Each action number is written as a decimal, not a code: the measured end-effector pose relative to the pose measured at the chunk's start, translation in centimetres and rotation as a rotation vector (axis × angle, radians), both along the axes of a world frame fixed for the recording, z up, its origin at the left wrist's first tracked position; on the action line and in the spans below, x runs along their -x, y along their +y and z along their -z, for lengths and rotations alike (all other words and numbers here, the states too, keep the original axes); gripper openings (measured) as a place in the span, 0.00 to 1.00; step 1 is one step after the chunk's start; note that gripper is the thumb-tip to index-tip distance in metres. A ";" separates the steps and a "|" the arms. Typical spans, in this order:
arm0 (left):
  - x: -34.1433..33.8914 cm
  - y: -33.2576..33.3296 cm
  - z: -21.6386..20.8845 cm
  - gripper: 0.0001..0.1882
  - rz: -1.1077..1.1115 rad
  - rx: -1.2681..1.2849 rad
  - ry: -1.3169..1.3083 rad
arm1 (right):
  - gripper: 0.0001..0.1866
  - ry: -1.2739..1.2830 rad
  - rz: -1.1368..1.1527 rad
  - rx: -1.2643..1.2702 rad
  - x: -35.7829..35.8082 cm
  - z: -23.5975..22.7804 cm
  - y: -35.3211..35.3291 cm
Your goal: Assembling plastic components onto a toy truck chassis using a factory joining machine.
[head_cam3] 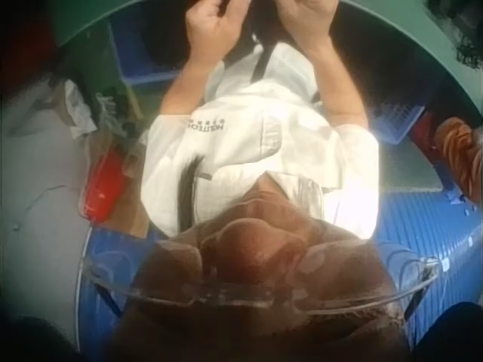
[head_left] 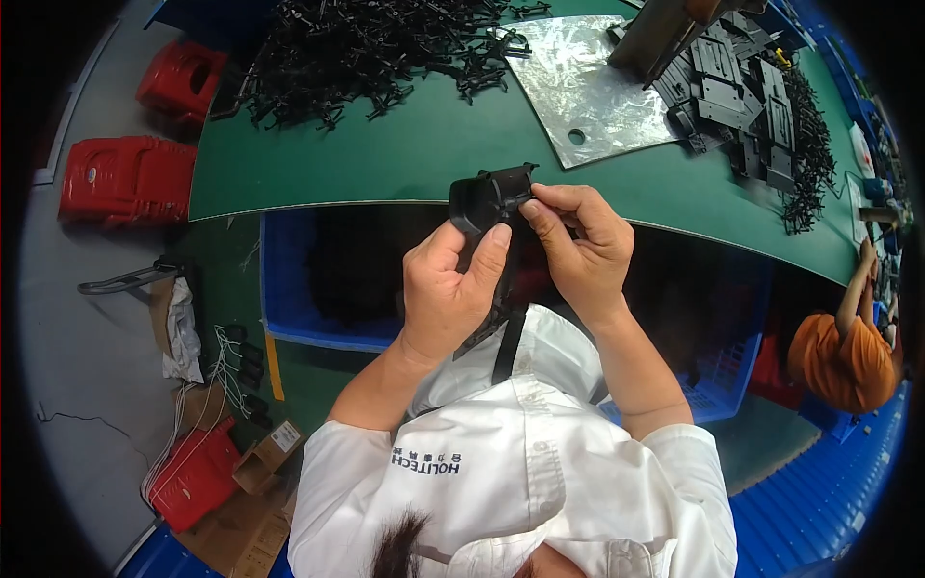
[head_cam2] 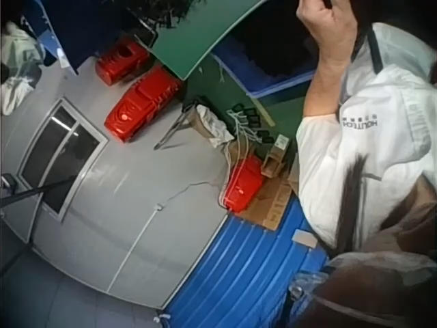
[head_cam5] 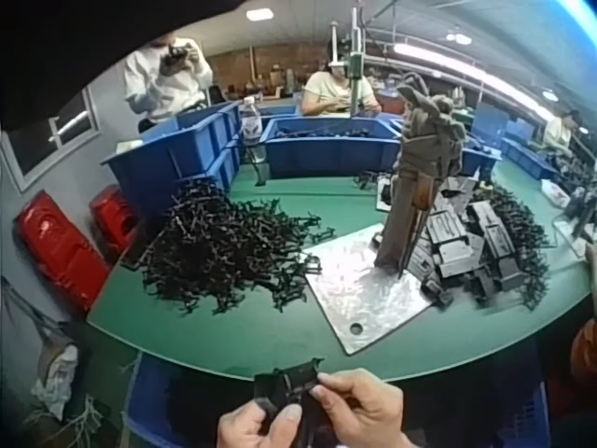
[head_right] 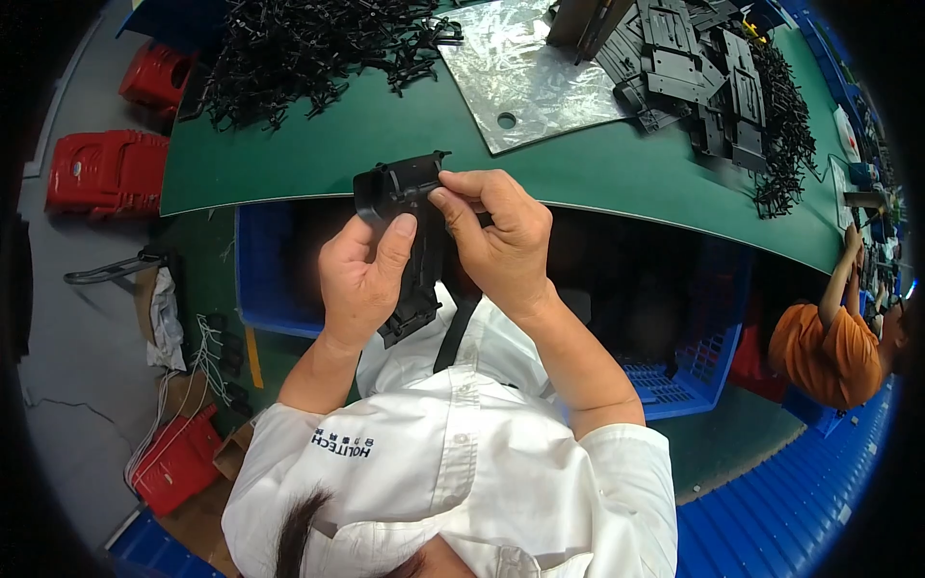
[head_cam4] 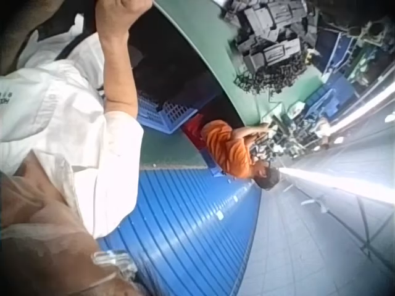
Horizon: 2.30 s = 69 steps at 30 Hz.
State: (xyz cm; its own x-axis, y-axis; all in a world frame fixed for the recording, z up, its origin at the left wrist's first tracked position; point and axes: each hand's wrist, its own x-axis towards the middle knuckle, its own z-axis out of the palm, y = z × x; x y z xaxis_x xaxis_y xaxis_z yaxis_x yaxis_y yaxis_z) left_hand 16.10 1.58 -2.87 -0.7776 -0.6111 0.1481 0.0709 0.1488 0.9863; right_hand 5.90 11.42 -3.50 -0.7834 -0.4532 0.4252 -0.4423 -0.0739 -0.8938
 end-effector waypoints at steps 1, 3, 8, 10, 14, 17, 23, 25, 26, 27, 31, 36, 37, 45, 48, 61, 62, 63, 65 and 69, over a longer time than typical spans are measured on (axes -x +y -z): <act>0.1 0.0 0.1 0.09 -0.018 0.050 0.014 | 0.07 0.000 0.003 0.006 0.0 0.1 0.0; 0.1 0.0 0.1 0.08 -0.027 0.069 0.020 | 0.07 -0.003 0.005 0.012 0.0 0.3 0.0; 0.0 -0.1 -0.4 0.08 -0.039 0.084 -0.024 | 0.07 0.011 0.009 0.011 -0.1 -0.2 0.0; -0.1 -0.2 -0.4 0.08 -0.022 0.065 -0.034 | 0.07 0.037 0.003 -0.020 -0.1 -0.4 0.1; -0.3 -0.3 -0.6 0.09 -0.010 -0.201 -0.047 | 0.08 -0.044 -0.074 -0.016 0.6 -0.2 0.3; -0.3 -0.5 -0.8 0.09 0.001 -0.373 -0.059 | 0.08 -0.171 -0.176 -0.046 1.2 -0.4 0.5; -0.4 -0.7 -1.0 0.10 0.019 -0.445 -0.077 | 0.11 -0.073 -0.250 -0.114 1.8 -0.8 0.8; -0.4 -0.8 -0.9 0.10 0.010 -0.445 -0.077 | 0.12 -0.021 -0.280 -0.127 1.9 -0.8 0.9; -0.5 -0.9 -0.8 0.10 0.017 -0.457 -0.079 | 0.12 -0.022 -0.281 -0.129 1.8 -1.0 0.9; -0.5 -0.9 -0.8 0.10 0.023 -0.470 -0.082 | 0.13 0.068 -0.265 -0.144 1.8 -1.2 0.9; -0.4 -0.9 -1.1 0.10 0.017 -0.473 -0.096 | 0.13 0.236 -0.222 -0.163 1.7 -0.8 1.0; -0.6 -0.9 -0.8 0.11 0.053 -0.443 -0.106 | 0.13 0.108 -0.218 -0.169 1.3 -1.3 0.9; -0.6 -0.9 -0.8 0.11 0.051 -0.444 -0.108 | 0.12 0.054 -0.223 -0.164 1.2 -1.3 0.9; -0.6 -0.5 -0.9 0.09 0.031 -0.431 -0.103 | 0.12 -0.023 -0.233 -0.177 0.9 -0.8 0.9; -0.8 -0.4 -0.5 0.09 0.040 -0.270 -0.148 | 0.12 0.064 -0.186 -0.184 0.6 -1.4 1.1; 2.0 1.2 -2.5 0.05 0.016 0.571 0.016 | 0.14 -0.263 -0.057 0.188 -0.4 -0.7 1.8; 2.1 1.4 -2.4 0.07 0.034 0.552 0.001 | 0.14 -0.256 -0.048 0.195 -0.4 -1.0 2.0; 2.4 1.8 -2.8 0.07 0.074 0.557 0.018 | 0.15 -0.302 -0.044 0.210 -0.6 -1.4 2.2; 2.5 2.3 -3.4 0.10 0.161 0.621 0.029 | 0.19 -0.385 -0.128 0.262 -1.2 -2.2 2.5; 3.0 3.9 -3.3 0.22 0.285 0.631 0.012 | 0.21 -0.287 -0.090 0.156 -0.4 -2.3 3.5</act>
State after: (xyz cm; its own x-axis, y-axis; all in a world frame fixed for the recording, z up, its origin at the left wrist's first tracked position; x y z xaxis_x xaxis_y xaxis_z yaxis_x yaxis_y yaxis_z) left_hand 13.05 5.52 0.41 -0.8912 -0.1771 0.4176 0.2029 0.6677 0.7162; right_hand 6.28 14.91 -1.22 -0.8412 -0.4726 0.2627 -0.1595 -0.2474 -0.9557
